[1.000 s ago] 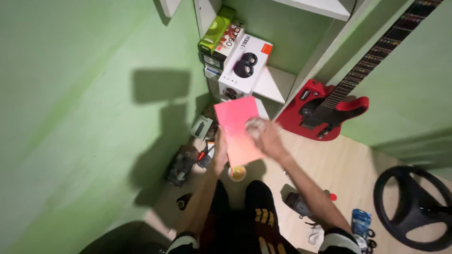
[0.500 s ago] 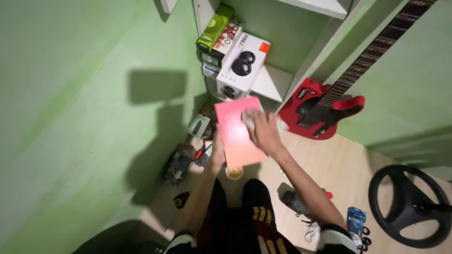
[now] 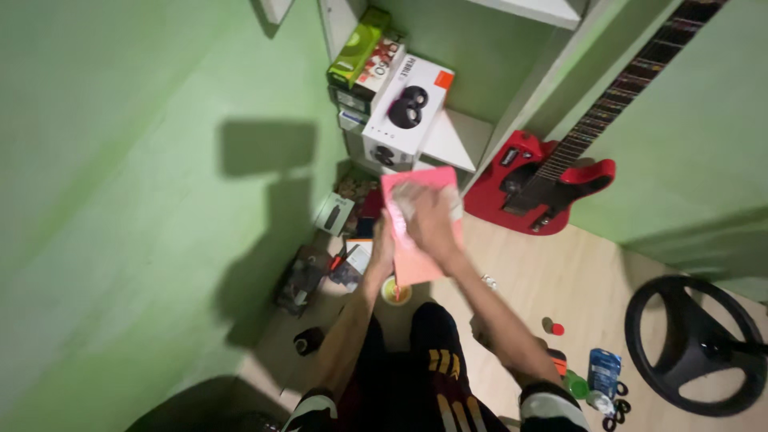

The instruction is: The person organizes a white wall-mounted shelf by moving various items from the floor onto the shelves. They handle bottles, boxes, and notebooks, wiping some items with a cloth before placing them on the shelf.

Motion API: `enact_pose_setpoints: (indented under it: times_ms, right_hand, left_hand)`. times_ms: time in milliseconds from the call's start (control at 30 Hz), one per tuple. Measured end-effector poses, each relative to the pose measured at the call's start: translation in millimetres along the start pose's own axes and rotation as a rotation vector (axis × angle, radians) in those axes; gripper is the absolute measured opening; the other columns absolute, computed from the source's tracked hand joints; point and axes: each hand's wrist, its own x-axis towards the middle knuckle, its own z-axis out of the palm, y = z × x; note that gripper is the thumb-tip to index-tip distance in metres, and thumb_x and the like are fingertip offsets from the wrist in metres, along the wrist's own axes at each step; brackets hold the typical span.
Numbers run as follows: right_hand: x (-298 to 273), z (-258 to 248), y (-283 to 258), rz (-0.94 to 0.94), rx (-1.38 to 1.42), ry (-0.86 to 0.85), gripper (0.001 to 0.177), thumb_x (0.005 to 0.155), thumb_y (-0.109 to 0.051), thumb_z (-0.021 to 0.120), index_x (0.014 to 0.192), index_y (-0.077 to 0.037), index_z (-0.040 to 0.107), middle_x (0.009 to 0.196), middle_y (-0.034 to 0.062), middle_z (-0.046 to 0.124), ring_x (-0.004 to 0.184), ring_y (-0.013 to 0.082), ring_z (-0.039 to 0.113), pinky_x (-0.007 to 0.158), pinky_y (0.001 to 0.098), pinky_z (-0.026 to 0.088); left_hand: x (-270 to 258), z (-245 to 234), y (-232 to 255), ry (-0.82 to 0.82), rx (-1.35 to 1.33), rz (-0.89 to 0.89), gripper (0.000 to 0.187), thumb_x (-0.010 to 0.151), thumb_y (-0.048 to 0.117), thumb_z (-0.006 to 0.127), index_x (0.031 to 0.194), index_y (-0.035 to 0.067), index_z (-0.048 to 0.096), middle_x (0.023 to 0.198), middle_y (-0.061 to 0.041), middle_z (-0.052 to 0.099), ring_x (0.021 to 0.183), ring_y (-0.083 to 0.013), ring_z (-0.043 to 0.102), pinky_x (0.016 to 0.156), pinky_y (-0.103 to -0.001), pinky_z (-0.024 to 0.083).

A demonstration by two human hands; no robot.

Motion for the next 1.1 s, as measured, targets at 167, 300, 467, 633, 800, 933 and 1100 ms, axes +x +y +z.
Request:
enact_pose_setpoints:
  times_ms: [167, 300, 467, 633, 800, 933, 1100]
  right_hand:
    - [-73.2, 2.1, -27.0, -0.424, -0.094, 0.174, 0.056, 0.064, -0.012, 0.072, 0.119, -0.015, 0.058, 0.122, 0.0140, 0.063, 0.100, 0.0378, 0.065, 0.085, 0.0541, 0.050]
    - [-62.3, -15.8, 21.3, 0.048, 0.526, 0.216, 0.044, 0.091, -0.007, 0.063, 0.133, -0.011, 0.050, 0.127, 0.0066, 0.059, 0.092, 0.0258, 0.067, 0.078, 0.0402, 0.056]
    - [-46.9, -3.9, 35.9, 0.476, 1.548, 0.263, 0.046, 0.110, -0.033, 0.055, 0.146, -0.006, 0.046, 0.134, 0.0098, 0.054, 0.114, 0.0182, 0.056, 0.099, 0.0365, 0.049]
    - [-76.1, 40.0, -20.4, 0.120, 0.966, 0.378, 0.044, 0.102, -0.039, 0.053, 0.138, -0.015, 0.048, 0.126, 0.0113, 0.055, 0.114, 0.0274, 0.056, 0.097, 0.0438, 0.046]
    - [-16.3, 25.0, 2.0, -0.384, 0.757, 0.200, 0.029, 0.117, -0.020, 0.034, 0.123, -0.020, 0.063, 0.117, 0.0019, 0.062, 0.111, 0.0168, 0.061, 0.109, 0.0335, 0.048]
    - [5.4, 14.8, 21.9, -0.049, 0.278, 0.453, 0.030, 0.103, -0.013, 0.057, 0.131, -0.003, 0.056, 0.136, 0.0227, 0.051, 0.129, 0.0385, 0.045, 0.114, 0.0483, 0.032]
    - [-55.3, 16.1, -33.1, -0.316, 0.133, 0.184, 0.036, 0.087, -0.014, 0.064, 0.123, -0.016, 0.064, 0.131, 0.0151, 0.056, 0.126, 0.0375, 0.049, 0.109, 0.0549, 0.033]
  left_hand:
    - [-3.3, -6.6, 34.0, -0.046, -0.317, 0.053, 0.063, 0.106, 0.056, 0.040, 0.133, 0.002, 0.056, 0.121, -0.014, 0.063, 0.101, -0.0226, 0.066, 0.082, -0.036, 0.057]
    - [-23.8, -9.8, 55.3, -0.153, -0.294, 0.139, 0.067, 0.106, 0.056, 0.042, 0.144, 0.001, 0.049, 0.133, -0.017, 0.062, 0.116, -0.0289, 0.064, 0.095, -0.042, 0.058]
    - [-15.1, 28.5, 56.1, -0.016, 0.348, 0.453, 0.057, 0.111, 0.040, 0.051, 0.150, -0.002, 0.049, 0.143, -0.017, 0.059, 0.131, -0.0299, 0.058, 0.108, -0.041, 0.049]
    - [-14.1, 48.3, 37.5, -0.017, 0.251, 0.008, 0.052, 0.107, 0.037, 0.053, 0.146, 0.002, 0.050, 0.134, -0.016, 0.060, 0.119, -0.0285, 0.059, 0.097, -0.039, 0.048]
    - [-25.1, 54.3, 12.1, -0.114, 0.088, -0.058, 0.057, 0.104, 0.041, 0.054, 0.145, 0.002, 0.050, 0.131, -0.016, 0.059, 0.114, -0.0271, 0.057, 0.094, -0.037, 0.049]
    - [-18.7, 52.6, -6.5, -0.115, 0.028, -0.069, 0.060, 0.102, 0.045, 0.056, 0.143, 0.001, 0.050, 0.128, -0.016, 0.058, 0.110, -0.0259, 0.056, 0.091, -0.036, 0.049]
    - [10.6, 41.7, 16.6, -0.181, -0.251, -0.098, 0.065, 0.100, 0.050, 0.057, 0.142, 0.001, 0.050, 0.124, -0.016, 0.057, 0.104, -0.0245, 0.055, 0.087, -0.034, 0.049]
